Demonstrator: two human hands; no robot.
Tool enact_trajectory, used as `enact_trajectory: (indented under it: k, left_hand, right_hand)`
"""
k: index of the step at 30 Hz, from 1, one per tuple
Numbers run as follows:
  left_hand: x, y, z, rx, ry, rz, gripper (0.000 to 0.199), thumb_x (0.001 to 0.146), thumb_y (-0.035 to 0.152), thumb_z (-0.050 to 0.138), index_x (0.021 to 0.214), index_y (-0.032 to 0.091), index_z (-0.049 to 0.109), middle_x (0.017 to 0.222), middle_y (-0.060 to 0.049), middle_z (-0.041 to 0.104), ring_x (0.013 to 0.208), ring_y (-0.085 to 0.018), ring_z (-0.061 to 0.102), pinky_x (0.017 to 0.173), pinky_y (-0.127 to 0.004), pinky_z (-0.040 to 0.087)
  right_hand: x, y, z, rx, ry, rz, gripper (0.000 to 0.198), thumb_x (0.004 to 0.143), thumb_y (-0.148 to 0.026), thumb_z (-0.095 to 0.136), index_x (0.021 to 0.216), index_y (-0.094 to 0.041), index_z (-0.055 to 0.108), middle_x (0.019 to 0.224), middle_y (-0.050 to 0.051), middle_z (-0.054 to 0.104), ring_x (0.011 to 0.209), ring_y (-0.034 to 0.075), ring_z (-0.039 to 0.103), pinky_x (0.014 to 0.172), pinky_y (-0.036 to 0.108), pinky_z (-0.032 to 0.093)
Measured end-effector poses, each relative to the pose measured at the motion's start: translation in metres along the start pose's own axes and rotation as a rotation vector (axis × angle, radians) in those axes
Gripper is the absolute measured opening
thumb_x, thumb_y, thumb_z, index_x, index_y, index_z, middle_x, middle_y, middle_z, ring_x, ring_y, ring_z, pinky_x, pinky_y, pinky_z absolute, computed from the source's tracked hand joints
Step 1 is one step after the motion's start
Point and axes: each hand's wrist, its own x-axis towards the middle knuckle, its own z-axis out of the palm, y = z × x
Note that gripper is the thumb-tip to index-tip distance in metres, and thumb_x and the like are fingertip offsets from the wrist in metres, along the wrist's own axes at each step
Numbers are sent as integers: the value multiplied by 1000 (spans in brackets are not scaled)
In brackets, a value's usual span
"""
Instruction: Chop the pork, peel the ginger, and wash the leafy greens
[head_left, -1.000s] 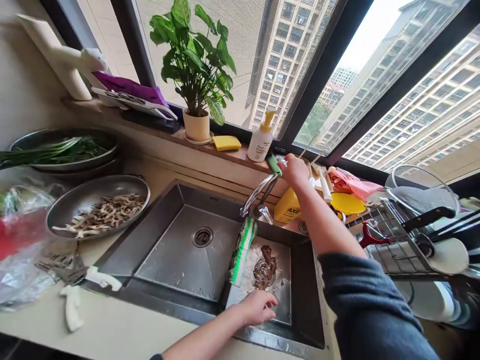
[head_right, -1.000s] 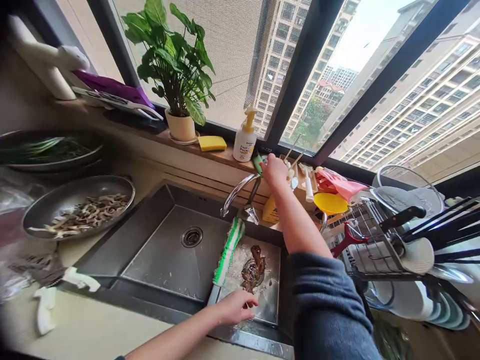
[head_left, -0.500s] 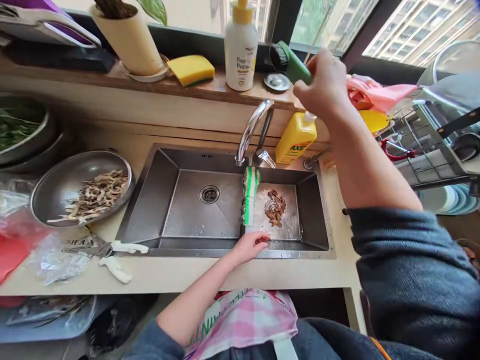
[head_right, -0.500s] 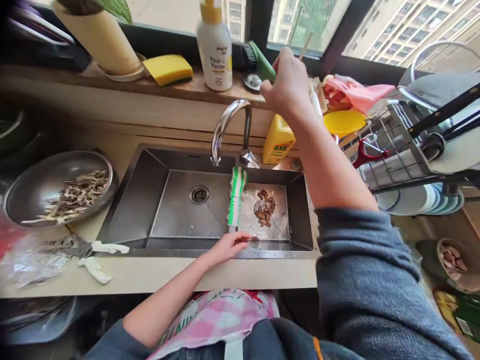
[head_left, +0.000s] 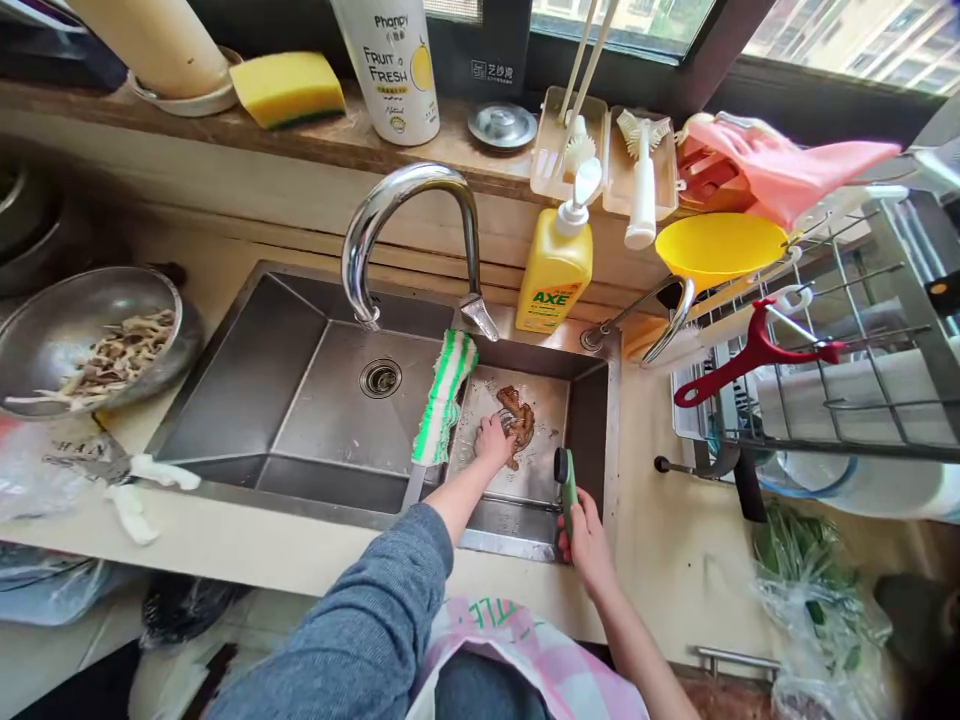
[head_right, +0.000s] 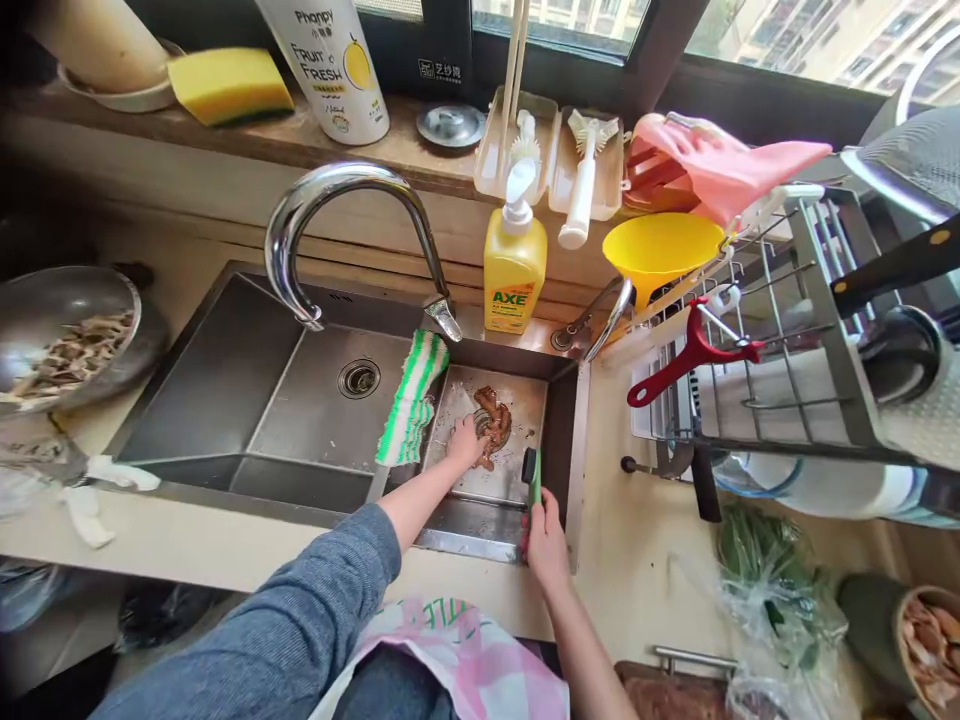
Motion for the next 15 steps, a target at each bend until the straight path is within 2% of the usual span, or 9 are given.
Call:
enact_trajectory:
  k: [2, 5, 7, 9, 12, 14, 15]
  left_hand:
    - [11, 13, 18, 40, 84, 69, 68, 75, 35, 61, 134, 17, 33, 136, -20, 36, 123, -33, 39, 97, -42, 35]
    - [26, 21, 41, 120, 63, 221, 89, 66, 36, 71, 140, 23, 24, 149, -17, 13, 135, -39, 12, 104, -53, 22]
    - [35, 16, 49, 164, 19, 305, 88, 64, 27, 72, 140, 25, 26, 152, -14, 4, 137, -39, -2, 106, -56, 15]
    - [42, 7, 48, 138, -12, 354, 78, 69, 16, 65, 139, 24, 30, 152, -12, 3, 137, -36, -7, 108, -54, 14]
    - [46, -7, 33, -98, -28, 385, 72, 70, 7, 54, 137, 23, 34, 152, -8, 8, 139, -30, 5, 110, -45, 19]
    - [43, -12, 19, -414, -24, 304, 69, 71, 8, 51, 137, 24, 35, 150, -8, 20, 135, -27, 24, 108, -41, 27]
    - [41, -14, 13, -616, -27, 217, 67, 73, 10, 48, 137, 24, 34, 146, -8, 29, 130, -25, 35, 105, -40, 33]
  right_hand:
    - [-1, 8, -4, 52, -52, 30, 46, 85, -47, 29, 125, -25, 34, 68, -3, 54, 46, 14, 52, 40, 24, 42]
    - [7, 16, -3, -21, -79, 22, 49, 84, -49, 32, 127, -27, 32, 63, -3, 54, 48, 17, 55, 45, 27, 45]
    - [22, 20, 2, -148, -75, -7, 49, 84, -46, 32, 129, -26, 32, 64, -2, 57, 51, 18, 57, 49, 29, 46]
    - [46, 19, 10, -291, -67, -44, 50, 84, -40, 34, 131, -23, 33, 71, 1, 62, 59, 20, 61, 56, 30, 47]
    - [93, 4, 24, -477, -14, -42, 54, 83, -30, 38, 135, -16, 33, 89, 10, 66, 77, 22, 64, 67, 32, 47]
    - [118, -11, 35, -544, 29, 9, 56, 84, -26, 35, 138, -11, 30, 98, 15, 64, 86, 25, 64, 73, 34, 46]
    - [125, -17, 41, -555, 39, 31, 56, 85, -25, 34, 139, -11, 29, 101, 16, 63, 90, 25, 63, 76, 35, 46]
